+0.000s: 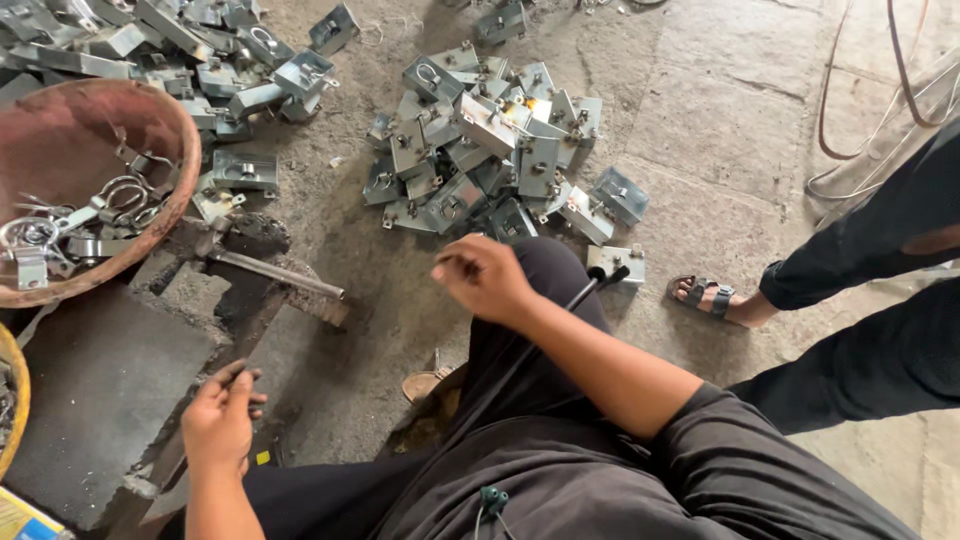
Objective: The person sits on the floor and welds small metal plates using a handheld welding torch. They pick up metal plates and small metal rings from bowls, place them on a work surface, and weld them together. The person also uses a hammer to tap the metal pieces and occasionally flips the plates to weld different sides.
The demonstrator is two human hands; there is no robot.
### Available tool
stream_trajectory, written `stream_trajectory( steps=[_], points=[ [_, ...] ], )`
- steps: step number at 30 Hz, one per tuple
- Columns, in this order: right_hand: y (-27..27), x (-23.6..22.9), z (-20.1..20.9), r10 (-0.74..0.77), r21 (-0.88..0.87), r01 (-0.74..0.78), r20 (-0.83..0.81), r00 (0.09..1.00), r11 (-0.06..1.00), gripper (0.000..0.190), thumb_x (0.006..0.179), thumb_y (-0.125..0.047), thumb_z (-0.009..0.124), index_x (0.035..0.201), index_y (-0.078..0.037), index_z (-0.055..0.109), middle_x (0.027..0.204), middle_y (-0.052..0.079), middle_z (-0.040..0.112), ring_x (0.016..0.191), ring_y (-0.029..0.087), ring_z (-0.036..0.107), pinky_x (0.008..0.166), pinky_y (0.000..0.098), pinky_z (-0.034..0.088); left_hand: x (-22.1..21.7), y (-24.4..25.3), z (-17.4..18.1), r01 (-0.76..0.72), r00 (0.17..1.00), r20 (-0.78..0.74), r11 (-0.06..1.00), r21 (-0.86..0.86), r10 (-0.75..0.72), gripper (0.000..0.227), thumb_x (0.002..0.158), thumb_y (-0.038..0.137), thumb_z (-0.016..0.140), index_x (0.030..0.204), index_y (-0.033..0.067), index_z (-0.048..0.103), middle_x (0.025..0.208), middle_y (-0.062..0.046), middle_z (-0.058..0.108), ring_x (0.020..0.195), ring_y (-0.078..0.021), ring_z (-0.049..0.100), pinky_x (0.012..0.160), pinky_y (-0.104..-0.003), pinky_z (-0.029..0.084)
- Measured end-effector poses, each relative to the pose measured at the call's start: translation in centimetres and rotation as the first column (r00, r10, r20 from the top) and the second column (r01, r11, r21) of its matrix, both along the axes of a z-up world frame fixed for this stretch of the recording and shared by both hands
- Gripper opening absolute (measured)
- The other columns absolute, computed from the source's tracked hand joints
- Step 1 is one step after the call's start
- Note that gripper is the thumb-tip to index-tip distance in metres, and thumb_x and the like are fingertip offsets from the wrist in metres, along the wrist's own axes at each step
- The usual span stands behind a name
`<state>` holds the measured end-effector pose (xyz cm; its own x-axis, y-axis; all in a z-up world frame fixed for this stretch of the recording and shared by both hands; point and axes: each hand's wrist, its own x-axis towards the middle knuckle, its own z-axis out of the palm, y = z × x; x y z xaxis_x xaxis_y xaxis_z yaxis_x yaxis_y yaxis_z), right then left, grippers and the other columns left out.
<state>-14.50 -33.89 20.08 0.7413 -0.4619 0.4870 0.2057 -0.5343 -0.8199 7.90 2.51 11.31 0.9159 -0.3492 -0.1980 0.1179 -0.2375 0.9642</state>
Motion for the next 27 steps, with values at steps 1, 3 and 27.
stream_trajectory(
  steps=[1,3,27],
  points=[
    [0.8,0.8,0.2,0.048,-0.039,-0.048,-0.019,0.999,0.998,0.016,0.094,-0.017,0.076,0.101,-0.003,0.073,0.088,0.004,0.066,0.069,0.008,0.062,0.059,0.0252,0.051,0.0,1.0,0.0,-0.016,1.0,0.006,1.0,-0.022,0.016,0.029,0.102,0.012,0.064,0.129,0.0013,0.065,0.107,-0.008,0.073,0.076,-0.0115,0.065,0.065,-0.024,0.05],
    [2.5,1.5,0.1,0.124,-0.1,-0.131,-0.074,0.99,0.986,0.016,0.094,-0.018,0.077,0.101,-0.004,0.075,0.087,0.004,0.065,0.064,0.01,0.059,0.055,0.0269,0.047,-0.2,2.8,-0.8,-0.033,0.999,0.016,0.998,-0.052,0.034,0.029,0.104,0.012,0.064,0.131,0.0006,0.064,0.108,-0.008,0.073,0.077,-0.0118,0.065,0.065,-0.024,0.05],
    [11.0,11.1,-0.7,0.499,0.158,-0.474,-0.284,0.819,0.866,0.013,0.098,-0.012,0.072,0.108,-0.005,0.074,0.078,-0.001,0.065,0.064,0.004,0.056,0.053,0.0216,0.041,-6.7,15.8,5.2,-0.568,0.792,0.362,0.812,0.138,0.492,0.031,0.095,0.03,0.072,0.118,0.0094,0.072,0.075,-0.006,0.072,0.067,-0.0104,0.066,0.065,-0.029,0.05]
  ],
)
